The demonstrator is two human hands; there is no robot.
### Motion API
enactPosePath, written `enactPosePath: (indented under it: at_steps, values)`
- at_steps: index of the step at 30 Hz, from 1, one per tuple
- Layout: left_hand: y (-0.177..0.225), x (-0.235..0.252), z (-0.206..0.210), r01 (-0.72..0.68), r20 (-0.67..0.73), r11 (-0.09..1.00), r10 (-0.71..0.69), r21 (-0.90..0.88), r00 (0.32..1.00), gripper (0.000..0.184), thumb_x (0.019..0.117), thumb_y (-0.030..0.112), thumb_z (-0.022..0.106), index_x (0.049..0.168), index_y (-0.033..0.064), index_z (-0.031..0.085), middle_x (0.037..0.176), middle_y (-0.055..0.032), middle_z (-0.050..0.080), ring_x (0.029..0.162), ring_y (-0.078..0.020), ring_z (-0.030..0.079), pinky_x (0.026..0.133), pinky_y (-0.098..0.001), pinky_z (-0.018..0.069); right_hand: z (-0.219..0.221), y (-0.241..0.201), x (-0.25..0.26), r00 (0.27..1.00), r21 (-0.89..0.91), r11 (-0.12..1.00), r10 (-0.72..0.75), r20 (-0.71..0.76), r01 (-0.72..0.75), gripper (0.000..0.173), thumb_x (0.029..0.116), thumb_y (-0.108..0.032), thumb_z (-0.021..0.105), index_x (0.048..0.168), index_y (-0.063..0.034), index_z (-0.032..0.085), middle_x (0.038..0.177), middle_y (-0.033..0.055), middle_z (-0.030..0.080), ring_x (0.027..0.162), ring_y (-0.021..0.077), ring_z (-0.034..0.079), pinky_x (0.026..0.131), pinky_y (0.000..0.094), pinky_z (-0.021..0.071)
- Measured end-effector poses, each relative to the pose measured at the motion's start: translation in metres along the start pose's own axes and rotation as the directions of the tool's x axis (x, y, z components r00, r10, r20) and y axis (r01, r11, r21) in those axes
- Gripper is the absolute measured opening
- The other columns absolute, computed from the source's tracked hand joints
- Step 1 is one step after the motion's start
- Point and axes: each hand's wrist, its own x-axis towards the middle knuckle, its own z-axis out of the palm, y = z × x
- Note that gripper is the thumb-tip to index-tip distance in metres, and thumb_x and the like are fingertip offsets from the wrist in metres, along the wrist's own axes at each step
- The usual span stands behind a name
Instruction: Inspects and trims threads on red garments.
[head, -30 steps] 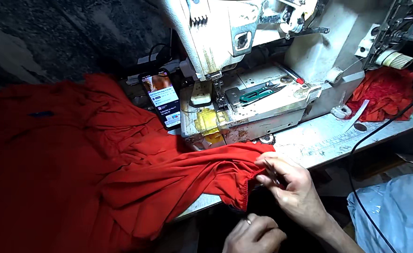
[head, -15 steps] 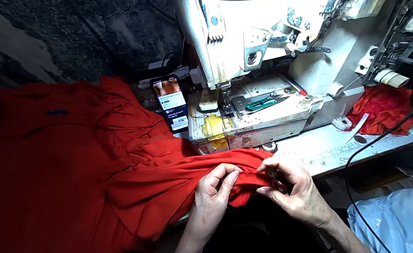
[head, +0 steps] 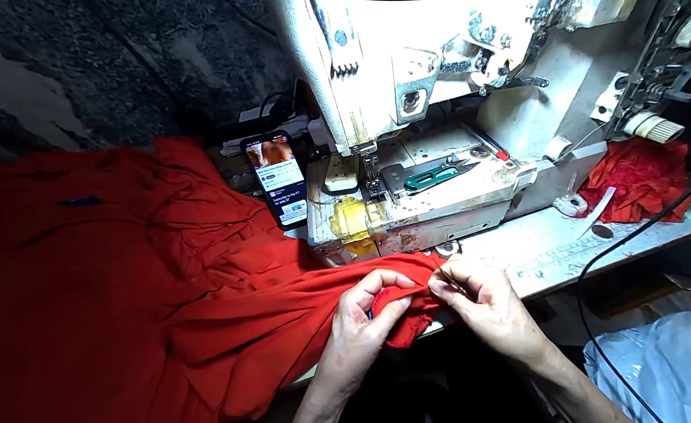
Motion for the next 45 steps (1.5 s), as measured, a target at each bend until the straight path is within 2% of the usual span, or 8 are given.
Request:
enactPosePath:
  at_steps: [3, 9, 14, 17, 23, 37, 41, 45]
  values:
    - [0.005, 0.0, 0.001, 0.083, -0.009, 0.992, -0.084, -0.099, 0.996, 0.015, 0.0963, 0.013, 0.061, 0.103, 0.0114, 0.074, 0.095, -0.0048, 0.072, 0.085, -0.013, 0.069, 0.075, -0.026, 0.0571, -0.001, -0.003, 0.0, 0.968, 0.294, 0.922, 0.24, 0.078, -0.253, 0.014, 0.0962, -0.006, 0.065, 0.083, -0.0057, 0.068, 0.063, -0.0001, 0.059, 0.049, 0.0024, 0.05, 0.047, 0.0167, 0.0428]
    - [0.007, 0.002, 0.002, 0.095, -0.001, 0.994, -0.095, -0.051, 0.995, 0.02, 0.0985, 0.013, 0.054, 0.101, 0.0125, 0.074, 0.092, -0.0021, 0.071, 0.084, -0.011, 0.067, 0.074, -0.0252, 0.0552, 0.002, -0.003, -0.003, 0.966, 0.355, 0.899, 0.233, 0.111, -0.258, 0.015, 0.0967, -0.007, 0.063, 0.082, -0.0079, 0.067, 0.061, -0.0018, 0.056, 0.047, 0.0008, 0.046, 0.045, 0.0156, 0.0382]
    - [0.005, 0.003, 0.005, 0.088, -0.007, 0.995, -0.088, -0.049, 0.996, 0.019, 0.0966, 0.016, 0.058, 0.104, 0.015, 0.075, 0.096, -0.0017, 0.072, 0.088, -0.0119, 0.068, 0.075, -0.0263, 0.0557, 0.001, -0.002, -0.003, 0.993, 0.142, 0.984, 0.097, 0.069, -0.106, 0.009, 0.0945, -0.01, 0.068, 0.087, -0.0093, 0.072, 0.072, -0.0021, 0.065, 0.062, 0.003, 0.059, 0.056, 0.0172, 0.0485]
    - [0.005, 0.001, 0.002, 0.068, 0.045, 0.994, -0.064, -0.088, 0.997, 0.021, 0.0893, 0.021, 0.071, 0.109, 0.0131, 0.073, 0.097, -0.0046, 0.074, 0.087, -0.0144, 0.071, 0.075, -0.0275, 0.059, 0.001, -0.001, -0.004, 0.996, 0.013, 0.999, -0.045, 0.074, 0.044, 0.005, 0.0887, -0.013, 0.072, 0.084, -0.0106, 0.074, 0.076, -0.0049, 0.067, 0.067, 0.0006, 0.061, 0.059, 0.016, 0.051]
    - [0.003, 0.0, 0.005, 0.094, -0.001, 0.985, -0.095, -0.145, 0.995, 0.036, 0.0757, 0.003, 0.08, 0.111, 0.0081, 0.072, 0.094, -0.0085, 0.075, 0.084, -0.0164, 0.073, 0.073, -0.0273, 0.0613, 0.014, 0.002, -0.011, 0.96, -0.382, 0.883, -0.274, 0.051, 0.272, 0.011, 0.0826, -0.01, 0.057, 0.087, -0.0098, 0.067, 0.077, -0.0017, 0.058, 0.066, 0.0071, 0.058, 0.053, 0.025, 0.0463]
    - [0.012, 0.011, -0.015, 0.339, 0.248, 0.909, -0.28, -0.241, 0.928, 0.045, 0.0775, 0.0, 0.077, 0.12, 0.0065, 0.063, 0.095, -0.0135, 0.073, 0.085, -0.0173, 0.072, 0.075, -0.0285, 0.0603, 0.028, 0.013, -0.005, 0.98, -0.285, 0.943, -0.193, -0.045, 0.173, 0.012, 0.077, -0.006, 0.059, 0.085, -0.01, 0.067, 0.076, -0.003, 0.057, 0.065, 0.0058, 0.057, 0.054, 0.0245, 0.0468]
    - [0.023, 0.007, -0.007, 0.274, 0.155, 0.957, -0.258, -0.092, 0.954, 0.014, 0.092, 0.007, 0.067, 0.105, 0.0096, 0.071, 0.087, -0.0045, 0.072, 0.078, -0.0092, 0.069, 0.071, -0.0221, 0.0573, 0.012, 0.01, 0.001, 0.996, -0.042, 0.996, -0.079, 0.036, 0.08, 0.009, 0.0897, -0.006, 0.062, 0.085, -0.01, 0.069, 0.072, -0.0047, 0.062, 0.064, 0.0018, 0.058, 0.057, 0.0189, 0.048]
    - [0.021, 0.009, -0.005, 0.248, 0.135, 0.962, -0.232, -0.112, 0.963, 0.009, 0.0931, 0.01, 0.063, 0.093, 0.0089, 0.072, 0.077, -0.0042, 0.07, 0.071, -0.0087, 0.067, 0.065, -0.0224, 0.0567, 0.007, 0.004, -0.003, 0.993, -0.08, 0.991, -0.113, -0.043, 0.11, 0.007, 0.0895, -0.009, 0.065, 0.09, -0.0112, 0.072, 0.078, -0.0059, 0.063, 0.068, 0.0014, 0.059, 0.06, 0.0176, 0.0495]
